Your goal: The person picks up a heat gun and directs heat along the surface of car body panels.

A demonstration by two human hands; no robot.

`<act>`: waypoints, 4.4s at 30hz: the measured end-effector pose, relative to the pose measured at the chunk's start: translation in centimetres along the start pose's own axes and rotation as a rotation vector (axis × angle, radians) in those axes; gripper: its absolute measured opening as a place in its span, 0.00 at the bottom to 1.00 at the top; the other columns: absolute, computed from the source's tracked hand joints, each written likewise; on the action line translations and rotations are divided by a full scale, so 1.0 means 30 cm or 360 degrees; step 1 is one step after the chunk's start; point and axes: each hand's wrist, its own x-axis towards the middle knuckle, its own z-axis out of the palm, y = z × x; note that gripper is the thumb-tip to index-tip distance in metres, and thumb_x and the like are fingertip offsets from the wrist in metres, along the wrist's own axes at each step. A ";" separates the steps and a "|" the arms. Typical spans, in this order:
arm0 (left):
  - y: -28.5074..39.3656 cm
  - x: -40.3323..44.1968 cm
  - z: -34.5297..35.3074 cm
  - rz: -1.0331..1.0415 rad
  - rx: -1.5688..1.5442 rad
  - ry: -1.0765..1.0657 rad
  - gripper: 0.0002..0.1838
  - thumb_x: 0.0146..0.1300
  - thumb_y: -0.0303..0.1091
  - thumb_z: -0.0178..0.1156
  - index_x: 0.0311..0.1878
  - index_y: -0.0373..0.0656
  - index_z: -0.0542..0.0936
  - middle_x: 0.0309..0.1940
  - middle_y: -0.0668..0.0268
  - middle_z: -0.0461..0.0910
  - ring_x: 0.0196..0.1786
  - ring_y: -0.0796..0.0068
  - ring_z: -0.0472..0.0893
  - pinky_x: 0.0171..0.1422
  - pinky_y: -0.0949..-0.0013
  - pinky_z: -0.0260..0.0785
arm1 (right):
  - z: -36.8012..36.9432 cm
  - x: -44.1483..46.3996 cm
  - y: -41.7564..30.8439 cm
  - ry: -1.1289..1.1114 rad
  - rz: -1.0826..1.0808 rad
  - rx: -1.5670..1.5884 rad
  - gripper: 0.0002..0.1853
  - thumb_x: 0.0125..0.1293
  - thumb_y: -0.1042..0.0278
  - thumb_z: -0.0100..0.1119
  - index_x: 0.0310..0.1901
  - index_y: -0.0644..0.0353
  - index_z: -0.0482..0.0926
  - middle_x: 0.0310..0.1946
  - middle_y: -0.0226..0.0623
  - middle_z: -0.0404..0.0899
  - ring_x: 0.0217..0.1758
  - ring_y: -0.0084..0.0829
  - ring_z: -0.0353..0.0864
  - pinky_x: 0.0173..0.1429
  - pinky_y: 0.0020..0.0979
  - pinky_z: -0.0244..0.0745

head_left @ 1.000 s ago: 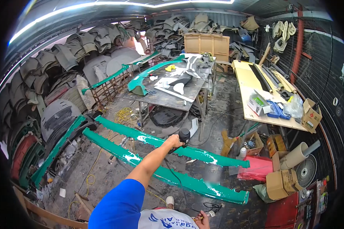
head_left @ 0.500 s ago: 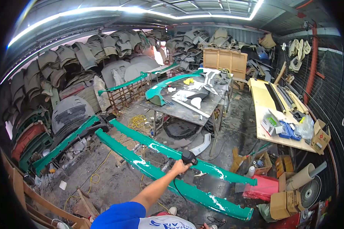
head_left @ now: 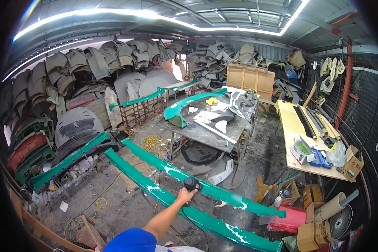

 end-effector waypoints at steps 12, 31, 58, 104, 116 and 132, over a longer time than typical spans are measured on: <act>-0.249 0.202 -0.288 0.0025 -0.0297 0.0250 0.26 0.55 0.54 0.67 0.27 0.34 0.81 0.14 0.56 0.79 0.18 0.64 0.82 0.27 0.60 0.74 | 0.229 -0.055 0.130 0.0317 -0.0028 0.0241 0.13 0.61 0.63 0.62 0.38 0.53 0.66 0.25 0.32 0.70 0.28 0.31 0.72 0.36 0.34 0.72; -0.014 -0.048 0.140 -0.0129 -0.0608 -0.0679 0.25 0.57 0.51 0.67 0.25 0.33 0.79 0.16 0.59 0.78 0.14 0.72 0.78 0.20 0.68 0.71 | -0.042 -0.062 0.266 0.0515 -0.0060 0.0813 0.14 0.59 0.56 0.66 0.26 0.52 0.73 0.17 0.33 0.73 0.21 0.33 0.73 0.31 0.39 0.75; -0.079 0.280 -0.149 -0.0131 -0.0517 -0.0431 0.29 0.57 0.52 0.66 0.18 0.31 0.78 0.15 0.58 0.79 0.16 0.70 0.81 0.25 0.67 0.74 | 0.175 -0.087 0.144 0.0722 -0.0202 0.0472 0.11 0.63 0.56 0.64 0.30 0.52 0.75 0.23 0.30 0.75 0.24 0.29 0.72 0.30 0.32 0.71; -0.519 0.715 -0.805 0.0003 -0.0368 -0.0015 0.27 0.56 0.49 0.66 0.20 0.28 0.77 0.14 0.57 0.78 0.16 0.67 0.81 0.25 0.64 0.75 | 0.792 -0.031 0.519 0.0523 -0.0054 0.0279 0.11 0.63 0.55 0.65 0.32 0.51 0.77 0.27 0.28 0.76 0.26 0.26 0.71 0.29 0.30 0.68; -0.563 0.829 -1.052 0.0063 -0.0446 -0.0343 0.29 0.56 0.51 0.67 0.15 0.31 0.76 0.12 0.57 0.77 0.15 0.68 0.81 0.25 0.65 0.74 | 1.109 -0.082 0.669 0.0667 -0.0172 0.0322 0.11 0.63 0.54 0.65 0.32 0.51 0.77 0.27 0.27 0.77 0.26 0.25 0.71 0.29 0.29 0.67; -0.642 0.926 -1.133 0.0137 -0.0323 -0.0366 0.31 0.57 0.53 0.65 0.15 0.30 0.77 0.11 0.55 0.77 0.15 0.66 0.80 0.27 0.64 0.74 | 1.400 -0.129 0.684 0.0803 -0.0202 0.0258 0.11 0.59 0.57 0.69 0.29 0.50 0.77 0.25 0.26 0.77 0.26 0.23 0.72 0.28 0.27 0.66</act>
